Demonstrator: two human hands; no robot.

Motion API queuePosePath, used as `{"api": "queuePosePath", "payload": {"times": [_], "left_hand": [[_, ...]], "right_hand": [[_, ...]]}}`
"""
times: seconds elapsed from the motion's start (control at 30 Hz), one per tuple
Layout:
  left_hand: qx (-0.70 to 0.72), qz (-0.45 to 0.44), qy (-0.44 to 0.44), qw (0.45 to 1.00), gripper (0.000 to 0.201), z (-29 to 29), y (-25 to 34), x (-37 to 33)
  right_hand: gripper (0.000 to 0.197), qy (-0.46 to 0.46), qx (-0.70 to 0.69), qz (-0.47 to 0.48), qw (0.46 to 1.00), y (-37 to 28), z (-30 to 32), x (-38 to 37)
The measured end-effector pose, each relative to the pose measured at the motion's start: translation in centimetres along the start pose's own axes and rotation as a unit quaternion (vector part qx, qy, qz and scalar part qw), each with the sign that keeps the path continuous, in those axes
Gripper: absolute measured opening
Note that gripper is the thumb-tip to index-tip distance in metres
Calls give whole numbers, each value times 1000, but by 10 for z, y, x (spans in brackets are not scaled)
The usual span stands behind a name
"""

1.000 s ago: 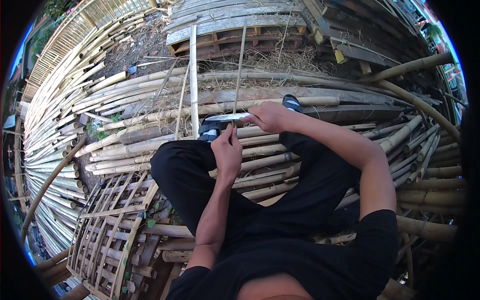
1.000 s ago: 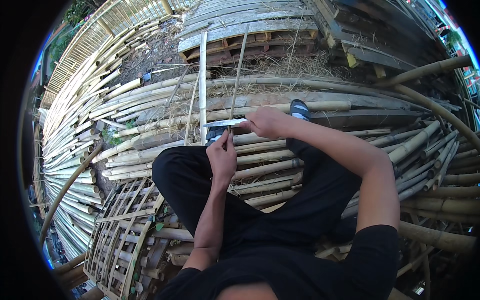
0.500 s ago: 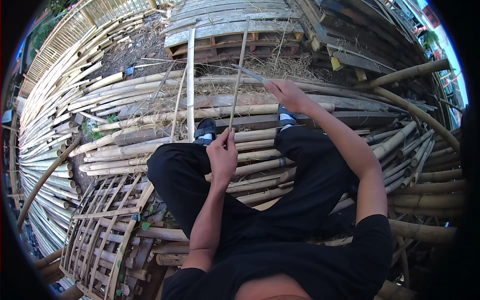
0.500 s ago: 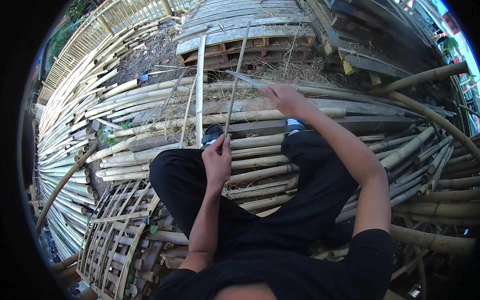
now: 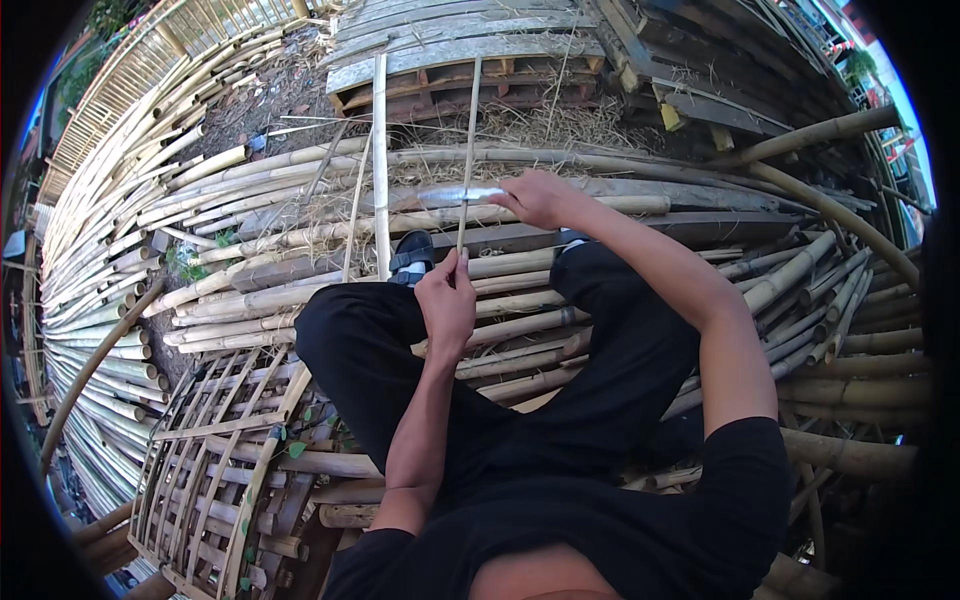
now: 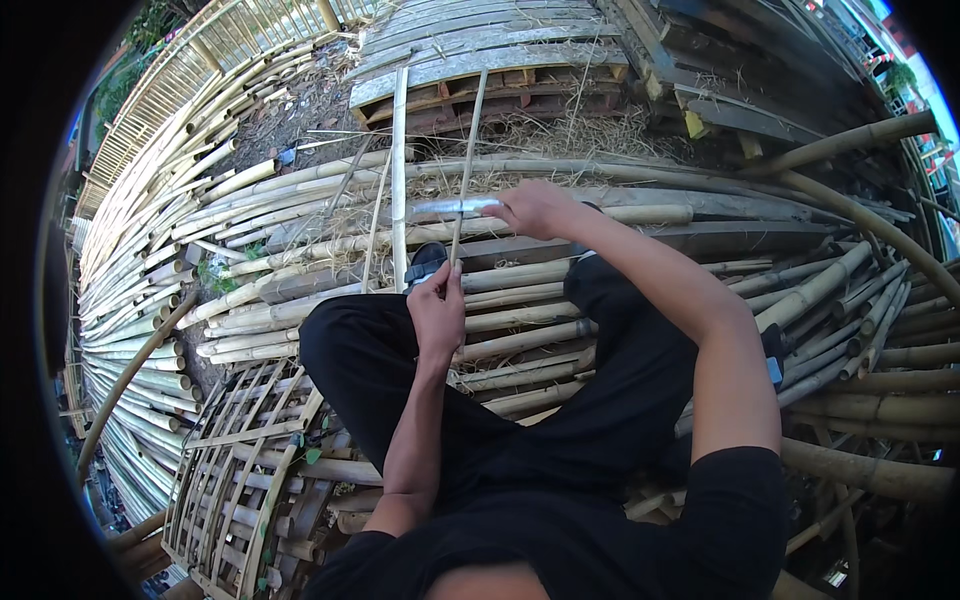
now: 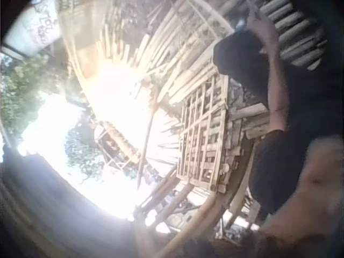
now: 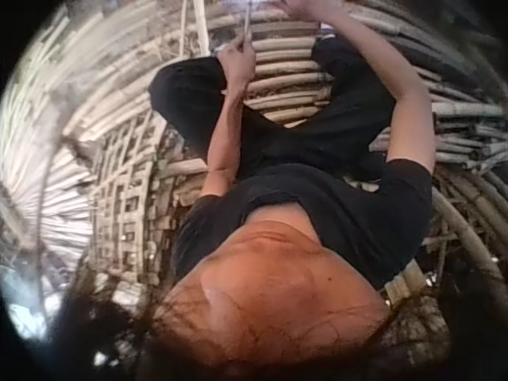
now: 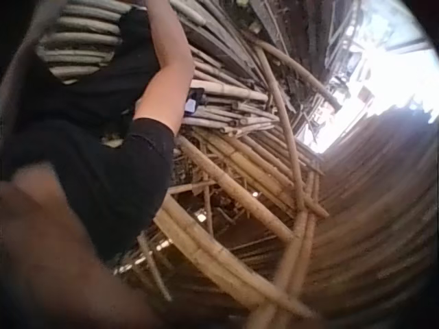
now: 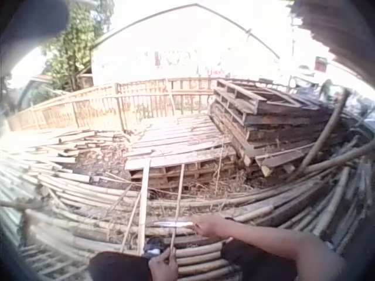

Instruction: The person peels a bamboo stick using a knife, drawing the blade along the length of the stick to strip its surface while holding it by hand.

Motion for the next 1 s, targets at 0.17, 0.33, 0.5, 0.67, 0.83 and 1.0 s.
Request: {"api": "queuePosePath", "payload": {"times": [0.17, 0.33, 0.5, 0.67, 0.83, 1.0], "left_hand": [[35, -32, 44, 998, 23, 16, -5, 10], [105, 25, -14, 994, 23, 10, -8, 1], [184, 47, -50, 981, 24, -3, -12, 0], [227, 73, -71, 969, 23, -9, -18, 0], [244, 100, -88, 961, 23, -10, -15, 0], [228, 107, -74, 965, 23, -9, -12, 0]], "right_hand": [[51, 213, -88, -164, 959, 112, 71, -1], [50, 150, -148, -191, 959, 81, 68, 20], [51, 105, -120, -118, 980, 30, 53, 21], [49, 30, -69, -101, 992, -24, 17, 21], [46, -13, -86, -188, 978, -23, 3, 14], [42, -16, -69, -167, 983, -29, 2, 14]]}}
Point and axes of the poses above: each hand's wrist, its own x-axis away from the middle knuckle, its own z-axis out of the back of the hand, y = z × x, the point moved 6 cm from there along -x, towards the middle knuckle, and after that the axes turned 7 degrees about -z, right-handed, at the moved point
